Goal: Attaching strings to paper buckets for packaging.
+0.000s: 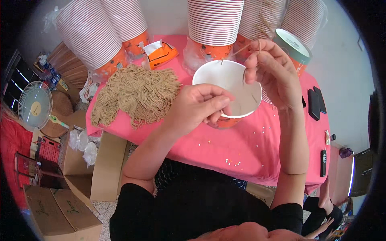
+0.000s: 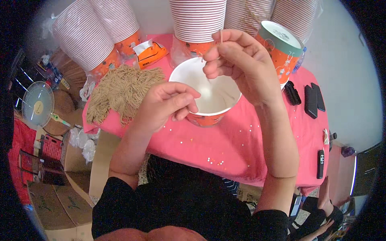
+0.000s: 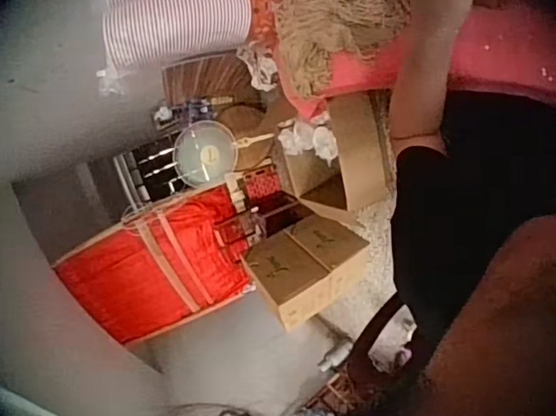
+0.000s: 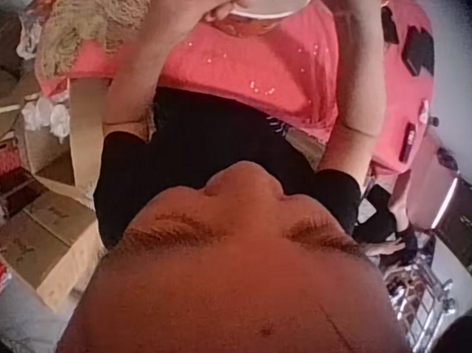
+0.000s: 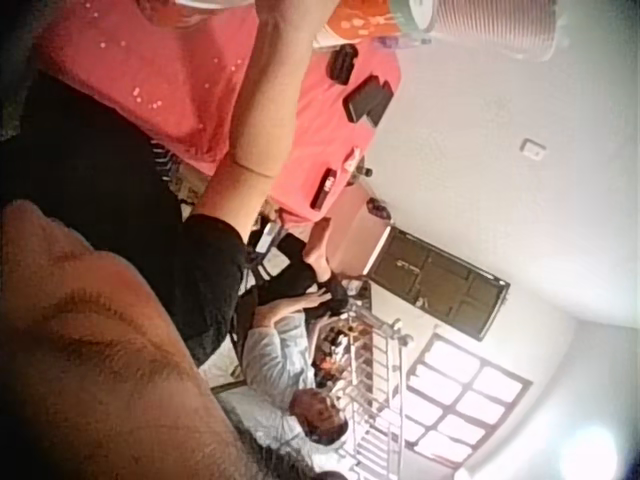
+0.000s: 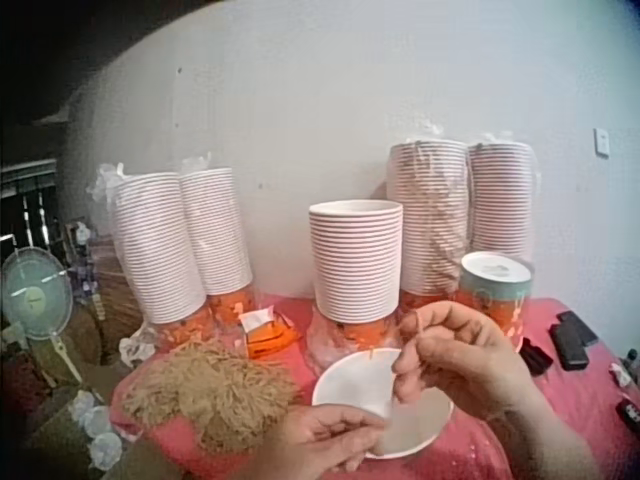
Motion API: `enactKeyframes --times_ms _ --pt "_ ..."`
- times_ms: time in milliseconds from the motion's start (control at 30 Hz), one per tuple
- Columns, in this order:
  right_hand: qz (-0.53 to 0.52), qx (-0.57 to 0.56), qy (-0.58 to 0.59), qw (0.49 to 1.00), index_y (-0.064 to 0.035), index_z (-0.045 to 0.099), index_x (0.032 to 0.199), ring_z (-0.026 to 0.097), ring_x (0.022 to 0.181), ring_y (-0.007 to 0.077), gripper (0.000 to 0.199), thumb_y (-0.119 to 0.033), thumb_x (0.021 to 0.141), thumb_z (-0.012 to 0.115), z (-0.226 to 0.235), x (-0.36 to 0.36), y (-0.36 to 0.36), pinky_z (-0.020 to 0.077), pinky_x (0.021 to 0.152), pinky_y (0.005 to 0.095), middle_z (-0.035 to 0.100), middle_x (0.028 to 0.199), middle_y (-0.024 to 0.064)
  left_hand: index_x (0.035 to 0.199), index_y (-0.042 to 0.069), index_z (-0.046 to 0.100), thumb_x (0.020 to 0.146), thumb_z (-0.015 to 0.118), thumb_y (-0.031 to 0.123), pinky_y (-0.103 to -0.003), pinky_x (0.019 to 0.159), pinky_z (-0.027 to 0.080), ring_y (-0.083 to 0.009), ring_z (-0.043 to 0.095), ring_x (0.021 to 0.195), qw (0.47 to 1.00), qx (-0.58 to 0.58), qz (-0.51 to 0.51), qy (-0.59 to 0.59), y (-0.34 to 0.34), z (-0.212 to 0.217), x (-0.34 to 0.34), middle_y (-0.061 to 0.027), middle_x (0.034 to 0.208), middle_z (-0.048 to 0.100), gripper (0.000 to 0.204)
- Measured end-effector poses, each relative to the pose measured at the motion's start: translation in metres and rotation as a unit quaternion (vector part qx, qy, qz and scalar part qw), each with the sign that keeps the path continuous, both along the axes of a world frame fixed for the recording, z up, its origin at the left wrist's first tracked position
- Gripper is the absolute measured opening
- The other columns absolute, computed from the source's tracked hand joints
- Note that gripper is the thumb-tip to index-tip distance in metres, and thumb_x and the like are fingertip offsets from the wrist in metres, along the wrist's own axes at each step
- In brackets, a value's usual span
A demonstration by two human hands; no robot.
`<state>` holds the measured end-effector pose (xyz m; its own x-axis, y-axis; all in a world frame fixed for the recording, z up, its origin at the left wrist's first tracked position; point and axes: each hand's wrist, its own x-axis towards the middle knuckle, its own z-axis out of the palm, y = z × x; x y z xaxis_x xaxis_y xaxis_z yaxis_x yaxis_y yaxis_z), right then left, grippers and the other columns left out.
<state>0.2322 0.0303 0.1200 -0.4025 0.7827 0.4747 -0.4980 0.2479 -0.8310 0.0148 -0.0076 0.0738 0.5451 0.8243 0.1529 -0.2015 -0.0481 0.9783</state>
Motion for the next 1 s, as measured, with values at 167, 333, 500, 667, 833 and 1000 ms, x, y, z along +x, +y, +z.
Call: enactKeyframes --times_ms 167,333,500,667,833,1000 --pt "0.018 -0.018 0.009 1.000 0.0014 0.050 0.115 0.069 0.076 0.0222 0.021 -0.007 0.095 0.051 -0.008 -0.003 0.000 0.0574 0.070 0.0309 0.068 0.091 0.0159 0.114 -0.003 0.060 0.093 0.059 0.008 -0.019 0.053 0.047 -0.0034 0.054 0.062 0.995 0.006 0.069 -0.069 -0.002 -0.002 0.012 -0.0044 0.090 0.064 0.024" --pt "-0.001 0.014 0.025 1.000 0.0016 0.049 0.115 0.069 0.077 0.0215 0.021 -0.008 0.096 0.052 -0.013 -0.001 -0.009 0.0575 0.069 0.0311 0.068 0.092 0.0160 0.111 -0.004 0.061 0.094 0.059 0.012 -0.020 0.055 0.049 -0.0038 0.055 0.063 0.999 0.012 0.045 -0.028 -0.008 0.010 0.022 -0.0030 0.085 0.063 0.024" --pt "-0.065 0.054 0.044 0.995 0.0020 0.054 0.110 0.068 0.073 0.0190 0.018 -0.009 0.096 0.051 -0.011 0.018 -0.002 0.0566 0.067 0.0299 0.067 0.091 0.0131 0.102 -0.003 0.066 0.094 0.059 0.015 -0.019 0.055 0.049 -0.0032 0.056 0.063 0.984 0.088 0.118 0.105 -0.025 0.008 -0.001 -0.0055 0.079 0.067 0.021" --pt "-0.154 0.045 0.000 0.987 0.0029 0.055 0.108 0.066 0.070 0.0164 0.019 -0.009 0.095 0.053 -0.011 0.034 0.006 0.0523 0.061 0.0262 0.068 0.087 0.0111 0.099 -0.003 0.068 0.090 0.062 0.006 -0.021 0.059 0.047 -0.0087 0.063 0.068 0.948 0.180 0.231 0.123 -0.031 -0.006 -0.014 -0.0067 0.076 0.068 0.014" --pt "-0.439 0.243 -0.347 0.792 0.0042 0.058 0.105 0.061 0.069 0.0109 0.017 -0.005 0.090 0.058 -0.019 0.031 0.003 0.0478 0.059 0.0232 0.065 0.081 0.0060 0.093 -0.003 0.067 0.085 0.064 0.001 -0.023 0.057 0.046 -0.0107 0.062 0.066 0.886 0.359 0.214 0.201 -0.024 -0.013 -0.006 -0.0072 0.075 0.066 0.009" --pt "-0.238 0.090 -0.224 0.941 0.0031 0.055 0.113 0.062 0.069 0.0115 0.022 -0.003 0.091 0.056 -0.007 0.020 -0.015 0.0496 0.060 0.0245 0.065 0.082 0.0072 0.102 -0.002 0.065 0.086 0.063 0.000 -0.023 0.058 0.048 -0.0086 0.061 0.070 0.911 0.328 0.222 0.119 -0.021 -0.005 0.007 -0.0079 0.091 0.065 0.017"
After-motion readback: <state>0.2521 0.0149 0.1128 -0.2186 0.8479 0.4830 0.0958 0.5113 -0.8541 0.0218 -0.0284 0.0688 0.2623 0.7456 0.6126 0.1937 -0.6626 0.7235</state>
